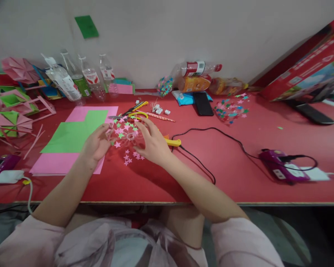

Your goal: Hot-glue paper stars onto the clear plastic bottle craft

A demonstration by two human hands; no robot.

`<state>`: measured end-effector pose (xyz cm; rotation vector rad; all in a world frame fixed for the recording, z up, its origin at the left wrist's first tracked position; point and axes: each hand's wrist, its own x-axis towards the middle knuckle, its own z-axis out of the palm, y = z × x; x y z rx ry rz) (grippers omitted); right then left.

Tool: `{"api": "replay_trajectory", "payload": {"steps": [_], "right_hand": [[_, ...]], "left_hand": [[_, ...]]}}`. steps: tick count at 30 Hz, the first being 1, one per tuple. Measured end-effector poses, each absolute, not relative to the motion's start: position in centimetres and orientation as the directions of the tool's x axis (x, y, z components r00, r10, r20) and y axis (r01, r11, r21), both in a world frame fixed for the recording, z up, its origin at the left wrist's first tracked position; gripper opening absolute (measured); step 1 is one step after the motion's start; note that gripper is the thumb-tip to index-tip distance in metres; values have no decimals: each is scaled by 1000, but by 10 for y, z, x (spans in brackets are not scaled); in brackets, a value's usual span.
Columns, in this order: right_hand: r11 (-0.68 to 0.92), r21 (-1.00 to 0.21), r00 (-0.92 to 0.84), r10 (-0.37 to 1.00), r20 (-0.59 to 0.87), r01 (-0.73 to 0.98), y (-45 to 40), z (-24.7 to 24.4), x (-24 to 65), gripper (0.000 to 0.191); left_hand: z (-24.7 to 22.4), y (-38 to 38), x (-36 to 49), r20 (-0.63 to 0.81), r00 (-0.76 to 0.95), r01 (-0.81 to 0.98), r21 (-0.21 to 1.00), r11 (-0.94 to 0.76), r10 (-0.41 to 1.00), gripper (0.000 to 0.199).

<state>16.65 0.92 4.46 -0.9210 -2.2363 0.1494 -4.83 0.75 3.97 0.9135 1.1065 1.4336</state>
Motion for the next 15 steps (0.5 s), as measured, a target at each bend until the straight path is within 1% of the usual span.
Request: {"api": "replay_trajectory", "payload": {"steps": [3,6,9,12,15], "right_hand": [[710,-357,-513,693,506,607,13,37,160,60],[705,-364,-535,703,469,608,19,30,156,52],[714,-367,-551,696,461,596,25,29,153,46],[735,-328,-572,672,470,594,32,30,152,41],[760,-280,-597,639,485,586,41,29,151,40]], "left_hand": [[47,6,-41,-105,-146,-373,927,44,984,20],[51,7,-36,-129,-125,-363,929,75,984,21],[49,10,-32,-126,-110,-340,937,82,986,22],[44,17,-28,-104,-128,-335,941,56,986,23],[42,26,-27,-79,-158,-349,937,19,984,24]]}}
